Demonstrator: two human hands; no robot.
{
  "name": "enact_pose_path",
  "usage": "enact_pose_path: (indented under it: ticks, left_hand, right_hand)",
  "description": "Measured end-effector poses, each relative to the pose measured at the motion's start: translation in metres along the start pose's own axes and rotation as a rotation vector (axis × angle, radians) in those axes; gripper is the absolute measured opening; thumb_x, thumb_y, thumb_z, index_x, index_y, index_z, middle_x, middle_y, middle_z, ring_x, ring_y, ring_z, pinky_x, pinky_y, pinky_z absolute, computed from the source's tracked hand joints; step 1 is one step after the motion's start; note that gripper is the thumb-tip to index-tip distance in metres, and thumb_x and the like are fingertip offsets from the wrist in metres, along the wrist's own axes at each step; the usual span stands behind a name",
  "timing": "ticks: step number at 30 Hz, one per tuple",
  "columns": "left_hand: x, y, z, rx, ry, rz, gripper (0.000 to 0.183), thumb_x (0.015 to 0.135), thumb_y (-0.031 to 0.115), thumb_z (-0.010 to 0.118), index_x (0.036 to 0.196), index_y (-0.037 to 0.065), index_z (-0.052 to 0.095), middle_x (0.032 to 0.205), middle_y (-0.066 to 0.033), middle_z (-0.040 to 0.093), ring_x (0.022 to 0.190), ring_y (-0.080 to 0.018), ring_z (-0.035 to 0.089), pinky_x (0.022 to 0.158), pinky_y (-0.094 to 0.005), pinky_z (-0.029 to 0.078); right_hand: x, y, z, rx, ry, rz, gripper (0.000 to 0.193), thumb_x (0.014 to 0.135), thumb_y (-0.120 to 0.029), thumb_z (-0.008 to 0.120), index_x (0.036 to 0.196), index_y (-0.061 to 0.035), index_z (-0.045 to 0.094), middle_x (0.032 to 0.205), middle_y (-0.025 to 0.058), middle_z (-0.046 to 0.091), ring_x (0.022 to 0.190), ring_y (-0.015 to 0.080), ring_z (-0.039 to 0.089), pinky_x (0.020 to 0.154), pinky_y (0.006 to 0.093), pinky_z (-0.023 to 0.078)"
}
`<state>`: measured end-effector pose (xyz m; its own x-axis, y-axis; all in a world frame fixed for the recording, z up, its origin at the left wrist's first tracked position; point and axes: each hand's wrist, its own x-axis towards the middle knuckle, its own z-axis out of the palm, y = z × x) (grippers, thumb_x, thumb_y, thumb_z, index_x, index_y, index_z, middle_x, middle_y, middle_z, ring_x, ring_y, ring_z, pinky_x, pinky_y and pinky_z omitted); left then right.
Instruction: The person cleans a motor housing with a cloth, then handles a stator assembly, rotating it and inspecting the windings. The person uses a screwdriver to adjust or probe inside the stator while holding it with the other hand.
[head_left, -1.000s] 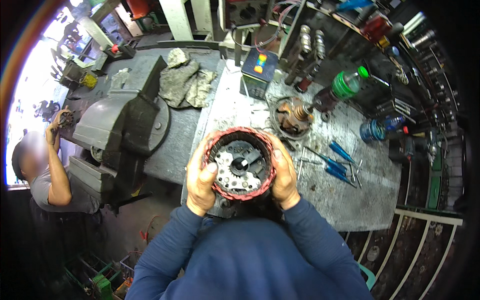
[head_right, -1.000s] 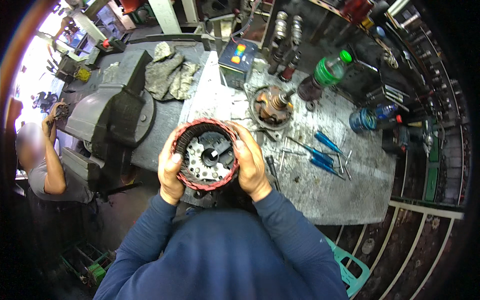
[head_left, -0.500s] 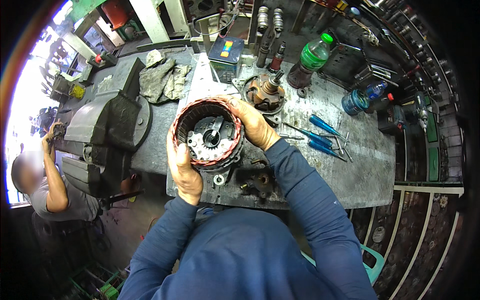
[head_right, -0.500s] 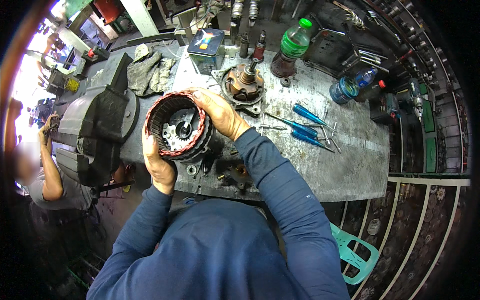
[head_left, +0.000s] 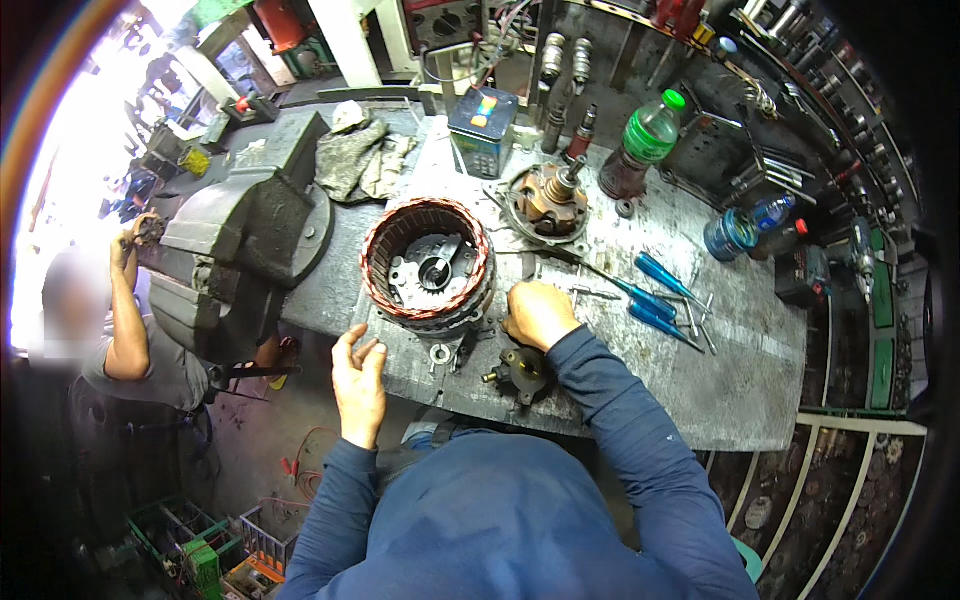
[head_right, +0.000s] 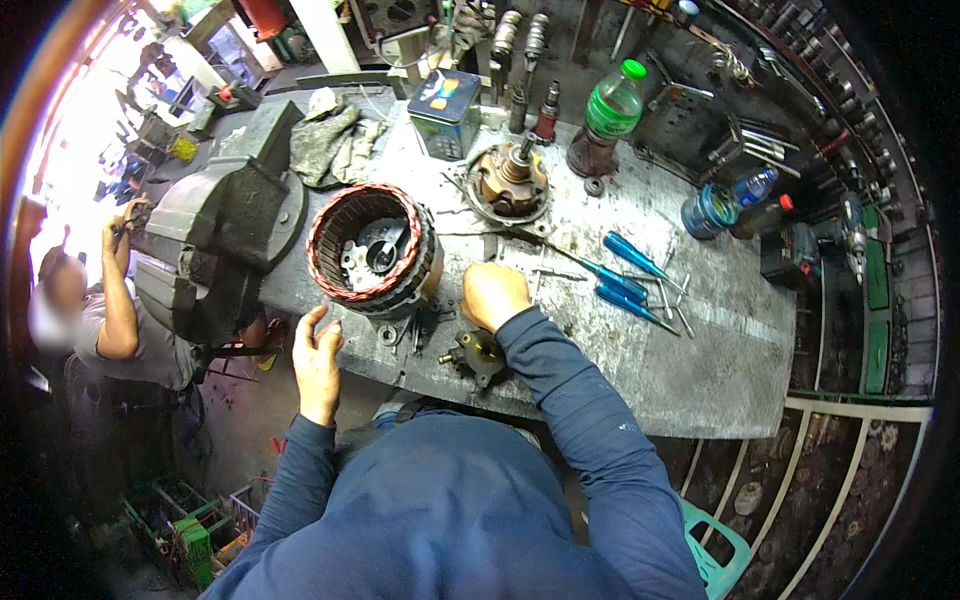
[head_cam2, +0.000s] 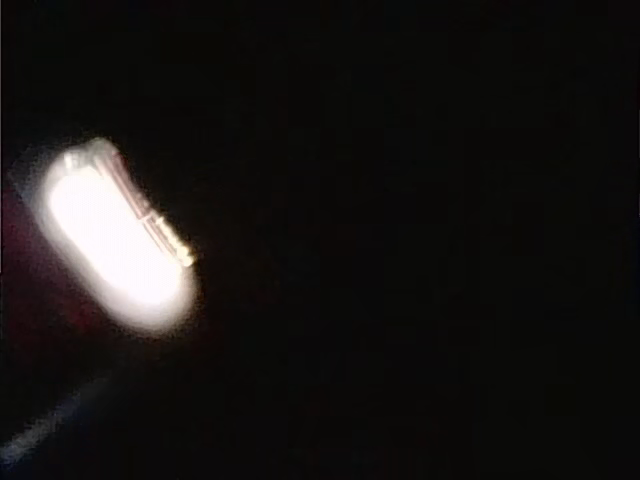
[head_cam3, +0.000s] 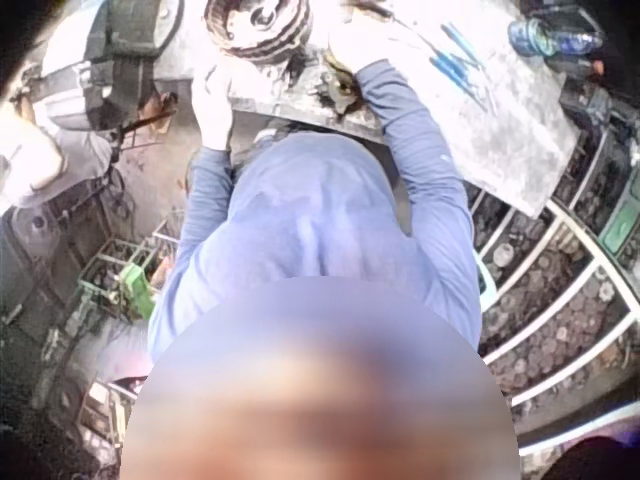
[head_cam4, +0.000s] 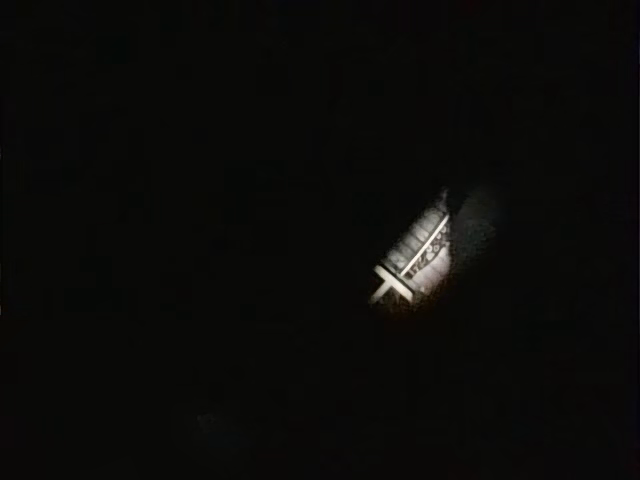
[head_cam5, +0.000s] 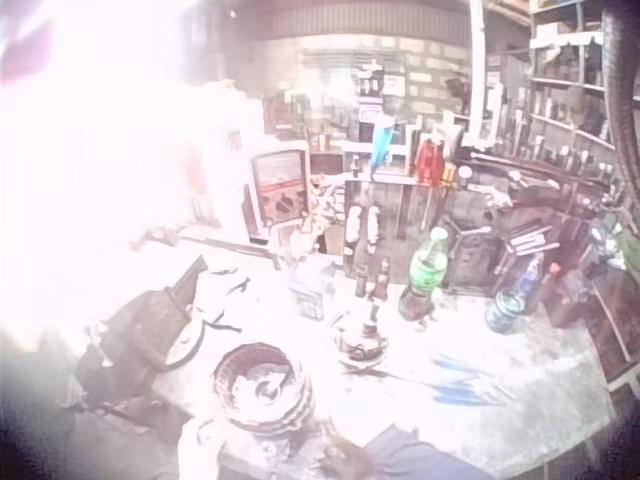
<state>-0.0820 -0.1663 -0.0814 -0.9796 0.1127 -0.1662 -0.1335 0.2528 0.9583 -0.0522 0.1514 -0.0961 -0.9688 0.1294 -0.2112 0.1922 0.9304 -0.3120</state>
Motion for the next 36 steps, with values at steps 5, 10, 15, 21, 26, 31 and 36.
enact_pose_path:
  ticks: [5,10,15,21,26,31,36]
  left_hand:
    - [-0.006,0.021,-0.002,-0.055,-0.026,0.130,0.053,0.097,0.004,0.073,0.145,-0.003,0.053,0.145,-0.0194,0.059,0.130,-0.0325,0.064,0.109,-0.0421,0.054]
    - [0.004,0.052,-0.010,0.072,-0.091,0.208,0.032,0.094,0.004,0.075,0.124,-0.004,0.069,0.120,-0.0124,0.072,0.112,-0.0211,0.071,0.099,-0.0345,0.057]
    - [0.002,0.113,-0.034,0.074,-0.325,0.451,0.007,0.089,0.005,0.078,0.093,0.000,0.076,0.084,-0.0073,0.071,0.068,-0.0125,0.063,0.066,-0.0273,0.052]
    - [0.008,0.161,-0.024,-0.350,-1.048,-0.146,0.031,0.110,0.019,0.068,0.132,-0.002,0.074,0.108,-0.0070,0.079,0.086,-0.0094,0.069,0.080,-0.0271,0.059]
    - [0.028,0.153,-0.029,-0.355,-1.017,-0.335,0.021,0.104,0.011,0.075,0.116,-0.006,0.077,0.102,-0.0122,0.080,0.080,-0.0141,0.073,0.071,-0.0272,0.061]
    - [0.025,0.142,-0.026,-0.421,-0.862,-0.162,0.020,0.104,0.009,0.075,0.114,-0.008,0.077,0.099,-0.0132,0.080,0.078,-0.0150,0.074,0.071,-0.0277,0.064]
    - [0.013,0.137,-0.020,-0.504,-0.758,0.000,0.027,0.105,0.005,0.071,0.130,-0.006,0.074,0.120,-0.0137,0.079,0.108,-0.0160,0.075,0.096,-0.0299,0.061]
  right_hand:
    - [0.017,-0.002,0.011,-0.023,-0.031,0.029,0.022,0.072,-0.018,0.073,0.081,0.0024,0.079,0.087,0.0286,0.077,0.084,0.0458,0.078,0.079,0.0516,0.063]
    - [0.001,-0.014,-0.022,0.031,-0.009,0.124,0.027,0.073,-0.028,0.077,0.082,-0.0029,0.081,0.085,0.0243,0.077,0.084,0.0425,0.078,0.080,0.0495,0.063]
    - [-0.080,-0.054,-0.110,0.663,0.389,-0.022,0.011,0.078,-0.010,0.076,0.079,-0.0006,0.070,0.069,0.0066,0.061,0.061,0.0181,0.059,0.059,0.0315,0.047]
    - [-0.099,-0.126,-0.132,0.555,0.516,-0.566,0.017,0.079,-0.012,0.086,0.091,-0.0057,0.076,0.074,0.0057,0.069,0.061,0.0235,0.063,0.055,0.0363,0.049]
    - [-0.088,-0.157,-0.128,0.450,0.606,-0.542,0.023,0.082,-0.014,0.091,0.097,-0.0056,0.075,0.080,0.0049,0.070,0.064,0.0230,0.064,0.058,0.0366,0.048]
    - [-0.096,-0.183,-0.116,0.556,0.631,-0.255,0.020,0.085,-0.005,0.087,0.100,-0.0004,0.075,0.090,0.0122,0.076,0.077,0.0292,0.073,0.069,0.0380,0.058]
    - [-0.093,-0.182,-0.107,0.338,0.757,-0.193,0.028,0.082,0.000,0.084,0.110,0.0010,0.078,0.095,0.0141,0.076,0.082,0.0311,0.073,0.074,0.0401,0.059]
